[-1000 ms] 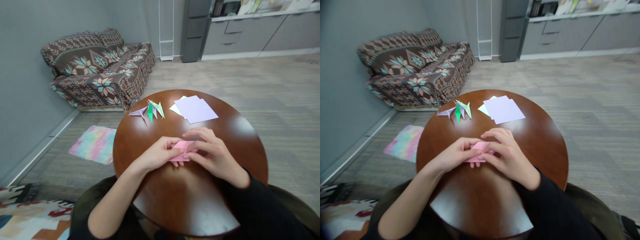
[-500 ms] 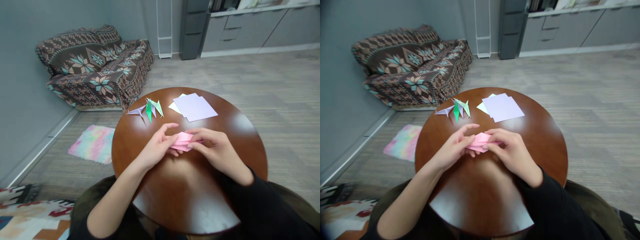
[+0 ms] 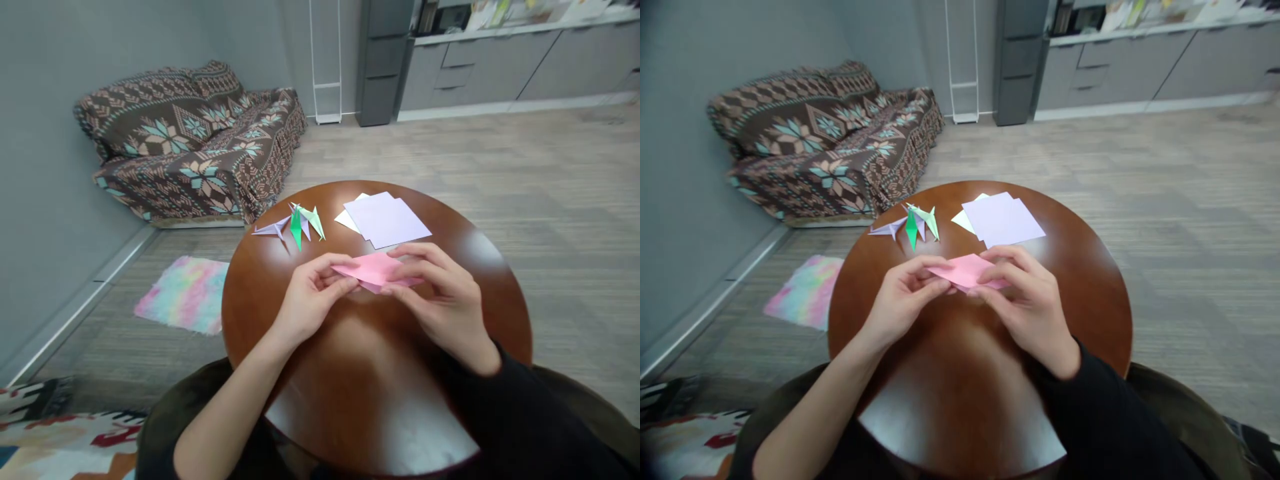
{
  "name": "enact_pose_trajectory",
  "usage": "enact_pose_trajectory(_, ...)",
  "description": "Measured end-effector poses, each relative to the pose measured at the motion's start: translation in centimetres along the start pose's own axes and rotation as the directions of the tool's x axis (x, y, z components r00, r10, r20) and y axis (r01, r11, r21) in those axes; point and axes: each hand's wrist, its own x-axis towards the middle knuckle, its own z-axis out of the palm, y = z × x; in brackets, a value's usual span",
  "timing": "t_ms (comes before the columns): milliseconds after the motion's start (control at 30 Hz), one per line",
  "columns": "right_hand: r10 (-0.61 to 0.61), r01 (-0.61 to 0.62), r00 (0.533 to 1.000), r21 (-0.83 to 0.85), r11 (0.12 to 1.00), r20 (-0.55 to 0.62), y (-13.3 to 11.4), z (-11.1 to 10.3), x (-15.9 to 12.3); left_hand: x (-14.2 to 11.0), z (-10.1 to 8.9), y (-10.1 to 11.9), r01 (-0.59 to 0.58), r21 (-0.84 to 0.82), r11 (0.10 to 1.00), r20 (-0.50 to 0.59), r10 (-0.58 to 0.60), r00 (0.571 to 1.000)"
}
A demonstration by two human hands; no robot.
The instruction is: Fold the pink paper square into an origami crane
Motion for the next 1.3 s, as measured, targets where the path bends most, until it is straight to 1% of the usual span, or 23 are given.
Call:
enact_pose_trajectory(100, -0.027, 0.027, 0.999, -0.024, 0.999, 0.019, 0.0, -0.1, 0.0, -0.1, 0.1, 0.4, -0.059, 0.089, 0.994, -0.046, 0.063, 0.997)
enact_pose_trajectory(200, -0.02, 0.021, 0.995, -0.012, 1.0, 0.098, 0.0, -0.3, 0.1, -0.3, 0.0, 0.6, -0.103, 0.15, 0.983, -0.077, 0.116, 0.99)
enact_pose_trajectory(300, 0.002, -0.008, 0.98, 0.028, 1.0, 0.197, 0.1, -0.3, 0.1, -0.4, -0.1, 0.7, -0.14, 0.198, 0.97, -0.097, 0.161, 0.982)
enact_pose_trajectory(400, 0.051, -0.058, 0.967, 0.02, 0.998, 0.251, 0.1, -0.2, 0.1, -0.4, -0.3, 0.6, -0.158, 0.234, 0.959, -0.082, 0.182, 0.98)
enact_pose_trajectory(500, 0.041, -0.041, 0.968, -0.006, 0.999, 0.249, 0.1, -0.2, 0.1, -0.5, -0.3, 0.4, -0.154, 0.247, 0.957, -0.044, 0.17, 0.985)
enact_pose_trajectory(600, 0.016, -0.018, 0.969, 0.006, 1.0, 0.246, 0.0, -0.2, 0.2, -0.4, -0.4, 0.0, -0.179, 0.232, 0.956, -0.027, 0.191, 0.981)
enact_pose_trajectory(667, 0.017, -0.025, 0.969, 0.027, 0.999, 0.245, 0.0, -0.2, 0.2, -0.3, -0.4, -0.3, -0.195, 0.216, 0.957, -0.01, 0.201, 0.979)
enact_pose_trajectory(800, 0.039, -0.055, 0.975, 0.069, 0.996, 0.218, -0.2, -0.3, 0.2, -0.4, -0.4, -0.3, -0.179, 0.23, 0.956, 0.041, 0.175, 0.984)
enact_pose_trajectory(1000, 0.112, -0.151, 0.966, 0.155, 0.976, 0.234, -0.6, -0.2, 0.4, -0.3, -0.2, 0.3, -0.23, 0.262, 0.937, 0.016, 0.234, 0.972)
enact_pose_trajectory(1200, 0.24, -0.309, 0.924, 0.211, 0.927, 0.297, -0.8, -0.2, 0.4, -0.3, -0.2, 0.4, -0.183, 0.242, 0.953, 0.016, 0.185, 0.983)
enact_pose_trajectory(1300, 0.274, -0.341, 0.919, 0.221, 0.914, 0.285, -0.9, -0.1, 0.3, -0.4, -0.3, 0.4, -0.148, 0.246, 0.958, -0.005, 0.153, 0.988)
